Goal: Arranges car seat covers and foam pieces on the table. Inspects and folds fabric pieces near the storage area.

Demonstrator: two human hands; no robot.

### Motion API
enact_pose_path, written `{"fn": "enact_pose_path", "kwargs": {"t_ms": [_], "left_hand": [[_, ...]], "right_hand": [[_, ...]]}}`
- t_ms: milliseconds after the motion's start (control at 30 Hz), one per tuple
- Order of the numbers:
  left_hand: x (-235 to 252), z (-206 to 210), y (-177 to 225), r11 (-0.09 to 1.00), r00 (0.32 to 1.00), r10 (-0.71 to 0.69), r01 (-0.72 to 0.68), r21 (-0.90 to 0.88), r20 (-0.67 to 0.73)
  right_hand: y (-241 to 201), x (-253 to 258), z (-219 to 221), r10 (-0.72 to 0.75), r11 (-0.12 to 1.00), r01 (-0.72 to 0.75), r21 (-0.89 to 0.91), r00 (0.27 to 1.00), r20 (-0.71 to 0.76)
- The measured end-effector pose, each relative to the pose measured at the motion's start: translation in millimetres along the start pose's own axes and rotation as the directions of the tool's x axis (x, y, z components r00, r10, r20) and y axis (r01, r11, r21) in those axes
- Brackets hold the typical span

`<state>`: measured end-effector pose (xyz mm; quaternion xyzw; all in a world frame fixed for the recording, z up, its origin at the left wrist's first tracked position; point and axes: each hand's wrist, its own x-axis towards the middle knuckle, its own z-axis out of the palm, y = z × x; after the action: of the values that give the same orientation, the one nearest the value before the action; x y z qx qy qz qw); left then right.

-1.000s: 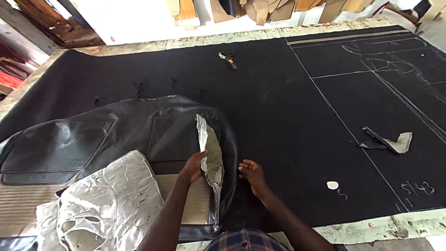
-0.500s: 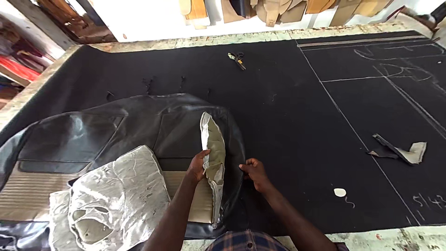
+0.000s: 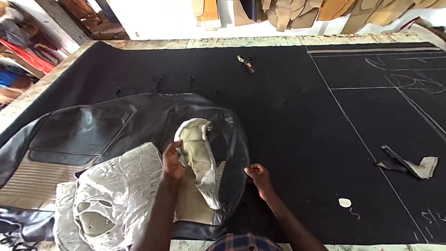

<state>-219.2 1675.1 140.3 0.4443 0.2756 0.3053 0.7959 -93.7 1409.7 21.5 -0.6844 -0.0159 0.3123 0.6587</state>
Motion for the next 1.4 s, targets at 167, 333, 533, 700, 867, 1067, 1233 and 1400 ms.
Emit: {"fn": "enact_pose_path", "kwargs": {"t_ms": [167, 333, 533, 700, 867, 1067, 1233, 1400], "left_hand": [[1, -48, 16, 0.977, 0.986, 0.073, -0.040, -0.210, 0.151], [-30, -72, 22, 0.969, 0.986, 0.089, -0.054, -0.239, 0.138], [-54, -57, 55, 0.996, 0.996, 0.093, -0.092, -0.010, 0.009], [-62, -16, 95, 0.847, 0.956, 0.252, -0.293, 0.443, 0.151], [-68, 15, 114, 0.401, 0.879, 0.329, -0.460, 0.792, 0.344], [-69, 51, 91, 0.012, 0.899, 0.245, -0.377, 0.926, 0.362], [-78, 98, 17, 0.036, 0.863, -0.228, -0.455, 0.890, 0.450], [-63, 64, -46, 0.255, 0.648, -0.490, -0.534, 0.806, 0.584]], "right_hand": [[-17, 9, -7, 0.181, 0.979, -0.185, 0.088, 0.982, 0.056], [-17, 10, 1, 0.127, 0.991, -0.124, 0.057, 0.991, -0.049], [-12, 8, 11, -0.001, 0.998, -0.010, -0.069, 0.988, -0.158], [4, 14, 11, -0.239, 0.954, 0.184, -0.237, 0.943, -0.232], [12, 16, 8, -0.443, 0.877, 0.358, -0.319, 0.861, -0.251], [10, 15, 5, -0.376, 0.893, 0.279, -0.354, 0.894, -0.243], [2, 14, -1, -0.213, 0.965, 0.179, -0.192, 0.962, -0.170], [1, 13, -14, -0.247, 0.962, 0.234, -0.137, 0.965, -0.087]]}}
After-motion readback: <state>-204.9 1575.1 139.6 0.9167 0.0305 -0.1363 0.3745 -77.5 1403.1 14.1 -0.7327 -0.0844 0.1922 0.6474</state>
